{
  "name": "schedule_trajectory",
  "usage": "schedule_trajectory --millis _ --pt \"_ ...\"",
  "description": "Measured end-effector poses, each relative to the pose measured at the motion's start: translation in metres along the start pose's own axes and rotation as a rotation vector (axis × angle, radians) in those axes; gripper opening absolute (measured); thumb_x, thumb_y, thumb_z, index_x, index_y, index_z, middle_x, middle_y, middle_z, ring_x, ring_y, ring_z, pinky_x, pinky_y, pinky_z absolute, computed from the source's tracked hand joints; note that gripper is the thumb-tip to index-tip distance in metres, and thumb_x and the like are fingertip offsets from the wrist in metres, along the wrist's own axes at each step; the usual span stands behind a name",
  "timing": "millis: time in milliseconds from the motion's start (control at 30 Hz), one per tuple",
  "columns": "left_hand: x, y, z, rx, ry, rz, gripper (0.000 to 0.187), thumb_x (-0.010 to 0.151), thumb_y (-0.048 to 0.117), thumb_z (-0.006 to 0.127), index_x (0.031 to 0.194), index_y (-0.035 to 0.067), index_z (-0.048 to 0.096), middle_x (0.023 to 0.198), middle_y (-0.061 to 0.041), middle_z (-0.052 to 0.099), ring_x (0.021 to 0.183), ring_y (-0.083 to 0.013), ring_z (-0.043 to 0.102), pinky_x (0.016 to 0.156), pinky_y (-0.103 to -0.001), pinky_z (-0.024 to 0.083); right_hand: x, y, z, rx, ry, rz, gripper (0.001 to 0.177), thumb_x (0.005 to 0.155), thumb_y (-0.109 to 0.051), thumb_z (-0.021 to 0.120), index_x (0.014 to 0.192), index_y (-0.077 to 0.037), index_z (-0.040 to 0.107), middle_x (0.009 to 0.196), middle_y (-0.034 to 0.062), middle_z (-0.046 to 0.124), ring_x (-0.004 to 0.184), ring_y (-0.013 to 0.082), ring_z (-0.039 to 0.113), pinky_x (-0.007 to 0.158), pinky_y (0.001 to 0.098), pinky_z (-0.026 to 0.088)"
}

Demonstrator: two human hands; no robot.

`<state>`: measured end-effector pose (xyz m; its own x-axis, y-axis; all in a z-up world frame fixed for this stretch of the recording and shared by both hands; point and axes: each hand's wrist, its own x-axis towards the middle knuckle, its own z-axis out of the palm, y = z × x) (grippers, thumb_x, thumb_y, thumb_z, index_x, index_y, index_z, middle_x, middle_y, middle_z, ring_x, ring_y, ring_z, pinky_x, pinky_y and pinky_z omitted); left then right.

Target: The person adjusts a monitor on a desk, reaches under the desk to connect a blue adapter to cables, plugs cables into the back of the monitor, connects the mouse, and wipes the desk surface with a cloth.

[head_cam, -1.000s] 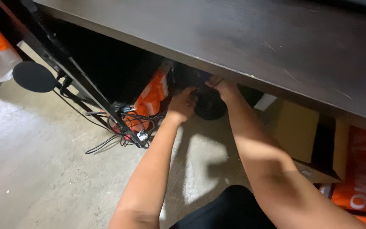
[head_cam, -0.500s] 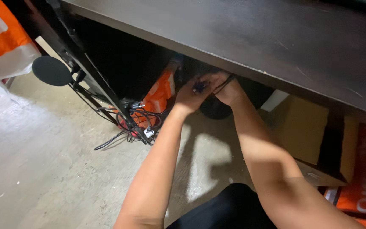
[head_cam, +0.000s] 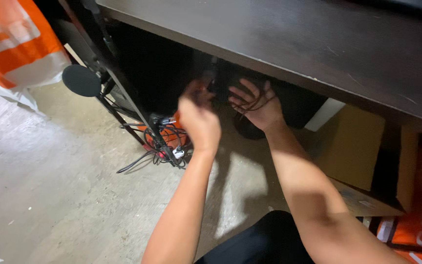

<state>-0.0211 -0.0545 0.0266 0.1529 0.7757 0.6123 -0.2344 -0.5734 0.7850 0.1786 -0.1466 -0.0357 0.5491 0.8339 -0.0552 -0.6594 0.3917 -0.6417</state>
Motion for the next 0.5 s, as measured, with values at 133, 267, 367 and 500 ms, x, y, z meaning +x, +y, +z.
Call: schedule_trajectory --millis 133,267,367,500 --pt "0.005 0.022 -0.043 -0.265 0.213 -0.027 0.026 0.105 0.008 0.049 0.13 0.001 0.051 0.108 -0.01 0.061 0.09 -0.0158 0.065 0.08 -0.029 0.059 -0.001 0.007 -0.035 0.04 0.063 -0.172 0.081 0.096 -0.069 0.019 0.127 -0.004 0.055 0.134 0.0197 0.058 0.124 0.0383 0.056 0.105 0.0532 0.036" --pt "-0.003 0.01 -0.073 -0.382 0.343 -0.055 0.019 0.104 0.005 0.046 0.123 0.002 0.048 0.106 -0.01 0.057 0.091 -0.0141 0.062 0.08 -0.029 0.061 0.007 0.02 -0.058 -0.113 0.621 -0.194 0.081 0.092 -0.071 0.023 0.131 -0.007 0.055 0.131 0.0157 0.061 0.121 0.0327 0.054 0.11 0.0497 0.032" --pt "-0.015 -0.017 -0.09 -0.481 0.355 -0.215 0.019 0.101 0.002 0.04 0.115 0.0 0.053 0.099 -0.008 0.056 0.086 -0.0126 0.058 0.075 -0.027 0.055 0.01 0.029 -0.06 -0.109 0.587 -0.141 0.076 0.093 -0.069 0.026 0.132 -0.01 0.054 0.124 0.0174 0.061 0.119 0.0336 0.055 0.108 0.0561 0.031" --pt "-0.03 -0.055 -0.102 -0.755 0.271 -0.408 0.023 0.089 0.004 0.039 0.103 -0.001 0.056 0.089 -0.009 0.058 0.077 -0.0142 0.055 0.067 -0.026 0.048 0.002 0.028 -0.04 0.02 0.302 -0.13 0.083 0.096 -0.075 0.026 0.129 -0.004 0.053 0.127 0.0187 0.056 0.122 0.0372 0.049 0.111 0.0625 0.029"
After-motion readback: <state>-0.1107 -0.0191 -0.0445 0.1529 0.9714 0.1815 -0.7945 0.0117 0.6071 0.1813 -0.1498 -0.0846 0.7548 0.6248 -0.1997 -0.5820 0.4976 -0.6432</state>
